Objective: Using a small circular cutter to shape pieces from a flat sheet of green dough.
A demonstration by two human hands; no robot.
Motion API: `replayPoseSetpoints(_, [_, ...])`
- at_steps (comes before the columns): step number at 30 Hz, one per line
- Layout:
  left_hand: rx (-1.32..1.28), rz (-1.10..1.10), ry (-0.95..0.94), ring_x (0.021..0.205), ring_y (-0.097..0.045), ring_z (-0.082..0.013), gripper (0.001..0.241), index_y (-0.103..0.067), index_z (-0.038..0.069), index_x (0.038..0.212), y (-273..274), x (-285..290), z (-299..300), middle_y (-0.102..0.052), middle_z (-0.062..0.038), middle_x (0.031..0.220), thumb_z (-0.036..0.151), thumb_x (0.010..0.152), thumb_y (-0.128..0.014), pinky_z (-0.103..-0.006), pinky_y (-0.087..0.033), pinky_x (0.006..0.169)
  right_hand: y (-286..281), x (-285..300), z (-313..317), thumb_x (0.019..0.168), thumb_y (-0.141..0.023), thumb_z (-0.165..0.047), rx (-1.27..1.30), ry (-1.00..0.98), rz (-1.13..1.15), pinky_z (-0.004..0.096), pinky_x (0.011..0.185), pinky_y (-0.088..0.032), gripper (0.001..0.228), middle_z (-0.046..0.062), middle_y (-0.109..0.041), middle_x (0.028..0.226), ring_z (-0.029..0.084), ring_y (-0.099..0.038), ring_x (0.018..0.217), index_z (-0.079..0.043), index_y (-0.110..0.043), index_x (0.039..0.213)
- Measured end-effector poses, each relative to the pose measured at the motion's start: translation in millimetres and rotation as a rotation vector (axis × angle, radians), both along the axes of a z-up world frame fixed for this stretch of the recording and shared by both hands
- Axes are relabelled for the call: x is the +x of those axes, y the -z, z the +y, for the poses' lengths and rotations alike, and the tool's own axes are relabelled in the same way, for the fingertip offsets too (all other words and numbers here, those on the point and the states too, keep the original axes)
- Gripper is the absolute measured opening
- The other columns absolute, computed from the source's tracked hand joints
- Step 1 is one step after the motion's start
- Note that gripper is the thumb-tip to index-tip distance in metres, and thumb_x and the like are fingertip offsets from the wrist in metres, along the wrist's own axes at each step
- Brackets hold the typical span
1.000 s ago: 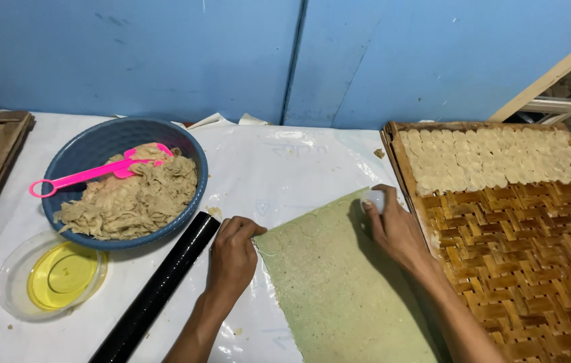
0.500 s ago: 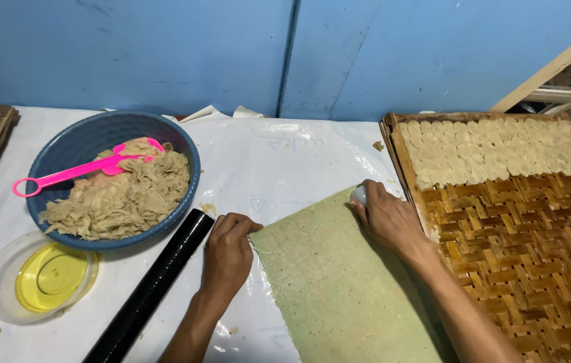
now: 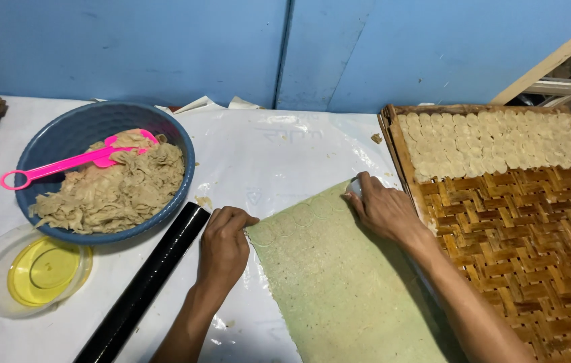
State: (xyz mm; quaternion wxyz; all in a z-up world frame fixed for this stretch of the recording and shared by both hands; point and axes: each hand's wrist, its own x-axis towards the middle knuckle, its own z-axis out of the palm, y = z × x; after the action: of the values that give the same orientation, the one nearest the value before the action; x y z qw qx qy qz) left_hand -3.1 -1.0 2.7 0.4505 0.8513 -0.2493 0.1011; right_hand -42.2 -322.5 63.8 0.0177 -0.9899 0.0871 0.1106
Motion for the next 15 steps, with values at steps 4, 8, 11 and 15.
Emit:
replayPoseSetpoints(4, [-0.015, -0.003, 0.003, 0.089, -0.066, -0.0278, 0.033, -0.075, 0.012, 0.090, -9, -2, 1, -0.065, -0.006, 0.086, -0.011, 0.088, -0.051, -0.0380, -0.055, 0.082, -26, -13, 13, 0.105, -0.032, -0.043, 0.276, 0.147, -0.039, 0.066, 0.086, -0.051, 0.044, 0.029, -0.070, 0.106, 0.057, -0.069, 0.099, -0.008, -0.042, 0.130])
replayPoseSetpoints(8, [-0.028, -0.004, -0.002, 0.088, -0.066, -0.0289, 0.034, -0.076, 0.012, 0.090, -7, -4, 2, -0.065, -0.006, 0.086, -0.011, 0.086, -0.051, -0.0389, -0.055, 0.081, -19, -29, 44, 0.104, -0.042, -0.033, 0.426, 0.184, -0.296, 0.069, 0.078, -0.049, 0.036, 0.038, -0.067, 0.099, 0.061, -0.066, 0.092, -0.009, -0.041, 0.132])
replayPoseSetpoints(11, [-0.035, -0.017, 0.005, 0.088, -0.065, -0.0308, 0.033, -0.075, 0.012, 0.091, -3, -1, 2, -0.065, -0.008, 0.086, -0.010, 0.085, -0.051, -0.0406, -0.054, 0.081, -32, -46, 99, 0.098, -0.054, -0.030, 0.476, 0.046, -0.250, 0.066, 0.079, -0.055, 0.041, 0.034, -0.070, 0.099, 0.055, -0.071, 0.090, -0.008, -0.046, 0.132])
replayPoseSetpoints(15, [0.021, 0.001, -0.059, 0.080, -0.063, -0.0218, 0.027, -0.075, 0.004, 0.085, -22, -5, -2, -0.068, -0.007, 0.087, -0.013, 0.081, -0.054, -0.0366, -0.055, 0.070, -29, -60, 143, 0.102, -0.051, -0.042, 0.349, -0.382, -0.157, 0.035, 0.050, -0.061, 0.049, 0.016, -0.064, 0.093, 0.027, -0.067, 0.064, 0.001, -0.049, 0.126])
